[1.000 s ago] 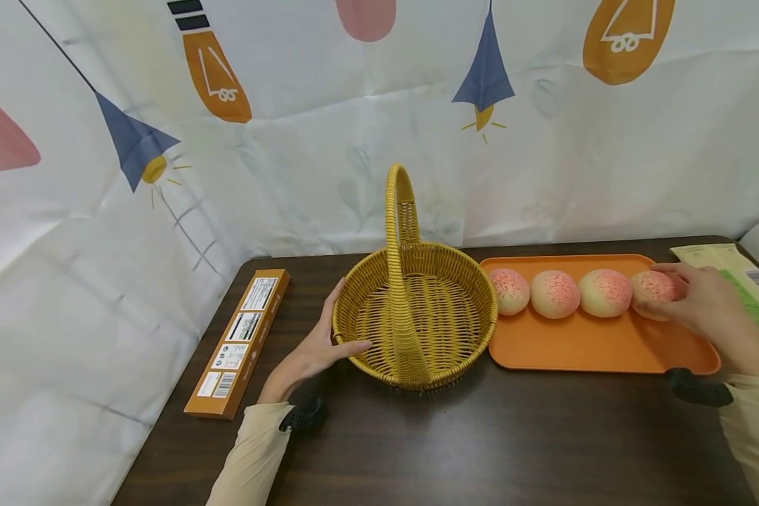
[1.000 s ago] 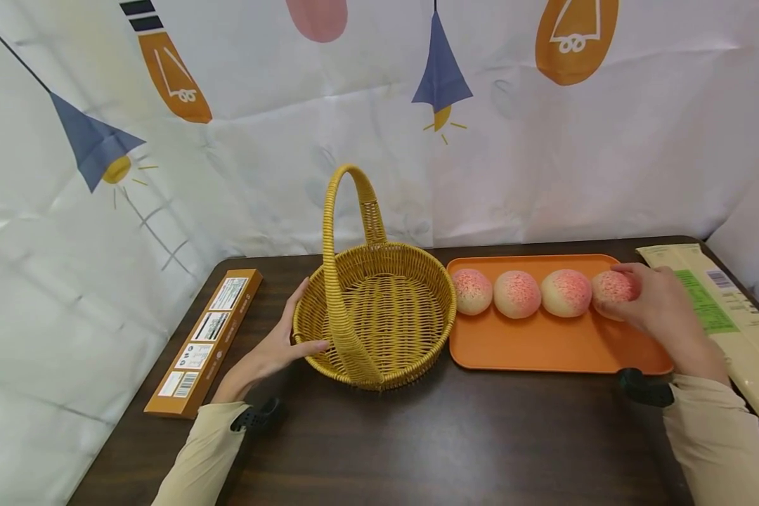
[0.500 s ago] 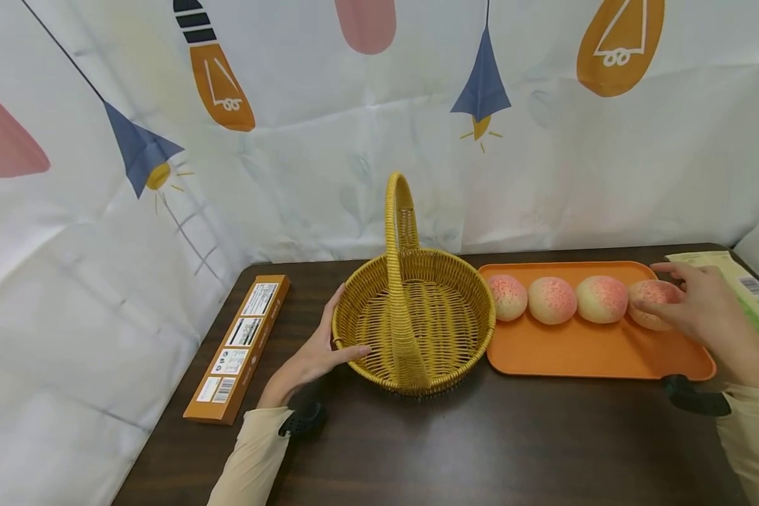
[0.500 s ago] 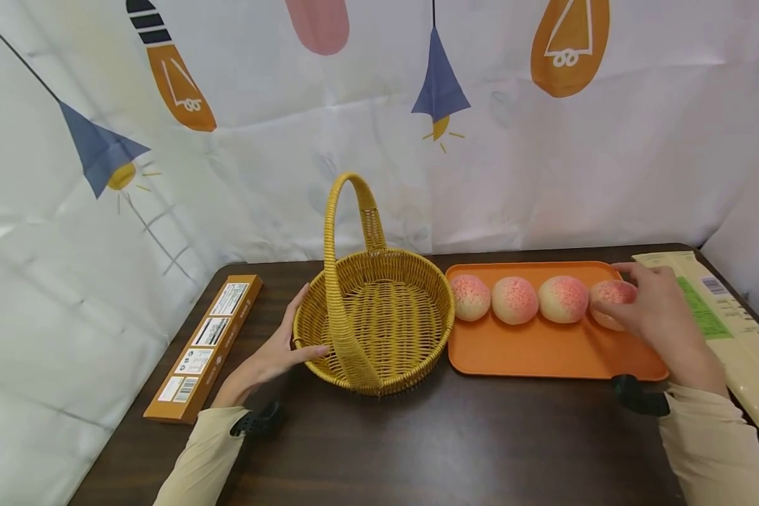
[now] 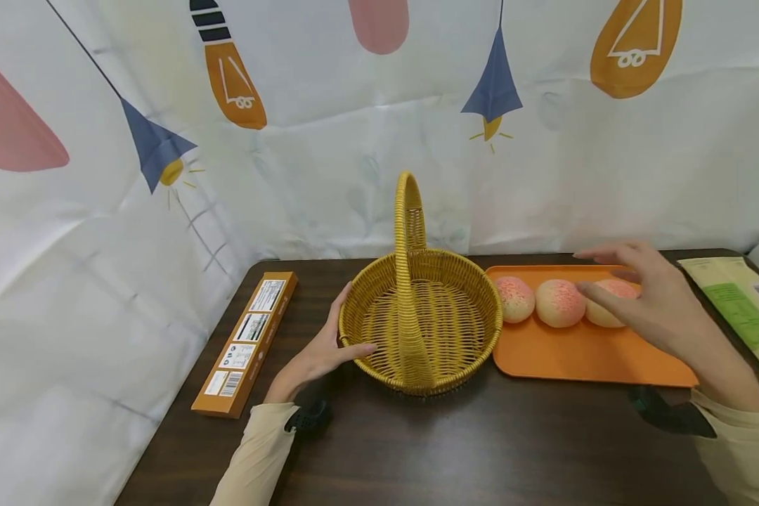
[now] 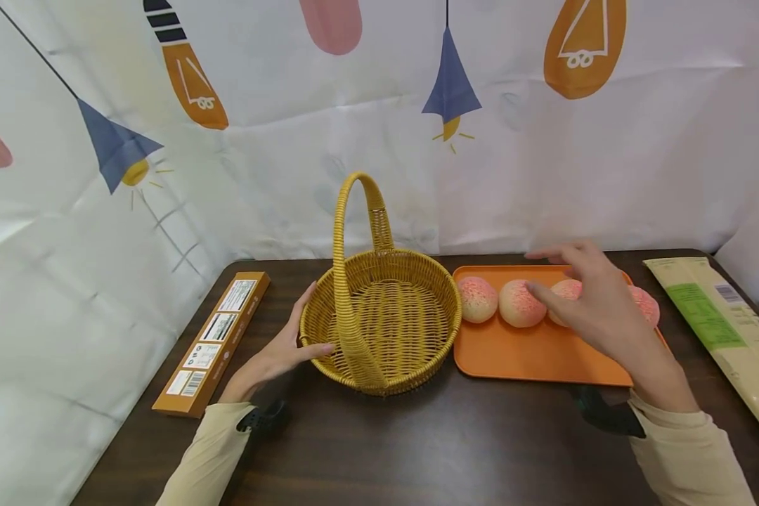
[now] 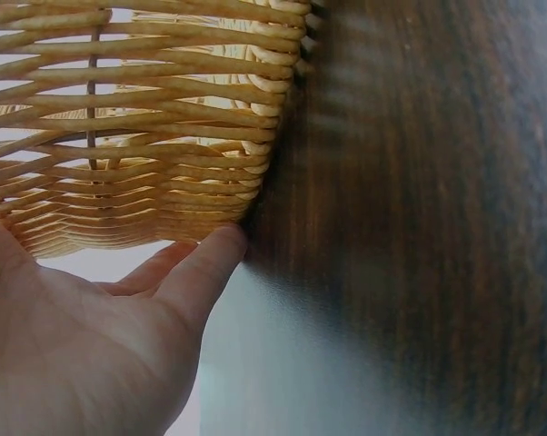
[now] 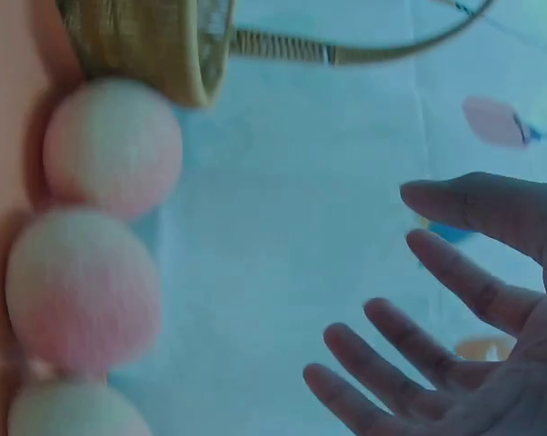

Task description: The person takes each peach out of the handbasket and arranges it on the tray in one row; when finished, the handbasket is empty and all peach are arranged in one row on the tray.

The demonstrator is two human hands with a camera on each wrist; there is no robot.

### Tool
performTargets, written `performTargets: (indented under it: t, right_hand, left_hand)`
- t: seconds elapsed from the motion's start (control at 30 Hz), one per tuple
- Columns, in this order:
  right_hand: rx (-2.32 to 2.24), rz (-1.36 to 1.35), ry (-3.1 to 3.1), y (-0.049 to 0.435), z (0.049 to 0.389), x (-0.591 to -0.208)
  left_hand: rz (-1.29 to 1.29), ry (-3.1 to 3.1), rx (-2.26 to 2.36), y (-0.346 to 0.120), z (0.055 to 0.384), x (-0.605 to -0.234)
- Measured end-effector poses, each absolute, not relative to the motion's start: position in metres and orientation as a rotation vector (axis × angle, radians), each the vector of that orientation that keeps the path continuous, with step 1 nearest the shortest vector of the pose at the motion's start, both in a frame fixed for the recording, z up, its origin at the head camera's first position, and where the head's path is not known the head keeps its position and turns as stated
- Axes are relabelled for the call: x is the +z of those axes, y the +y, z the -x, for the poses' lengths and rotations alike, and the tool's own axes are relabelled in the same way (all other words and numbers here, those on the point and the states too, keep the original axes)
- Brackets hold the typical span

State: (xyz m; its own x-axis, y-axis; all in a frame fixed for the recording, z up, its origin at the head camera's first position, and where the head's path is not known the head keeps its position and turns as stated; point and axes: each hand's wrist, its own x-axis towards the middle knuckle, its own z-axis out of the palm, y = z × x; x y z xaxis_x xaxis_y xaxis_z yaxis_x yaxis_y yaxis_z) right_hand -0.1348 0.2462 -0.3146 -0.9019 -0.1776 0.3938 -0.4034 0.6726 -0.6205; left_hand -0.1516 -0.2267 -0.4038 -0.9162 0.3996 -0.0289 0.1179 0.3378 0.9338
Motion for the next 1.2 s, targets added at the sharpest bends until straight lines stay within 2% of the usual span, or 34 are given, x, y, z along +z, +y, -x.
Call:
performTargets:
  t: [0.43, 0.7, 1.2]
  right_hand:
    - [1.069, -0.857, -2.532, 0.177, 0.131, -0.340]
    - [1.094, -0.863, -2.609, 0.159, 0.127, -0.349]
    - [1.065, -0.896, -2.538, 0.155, 0.127, -0.362]
  left_hand:
    - [-0.488, 2.337, 1.611, -0.224, 0.154, -0.403]
    - [-0.458, 2.381, 1.576, -0.227, 0.154, -0.402]
    - [-0.476, 2.423, 1.554, -0.231, 0.152, -0.402]
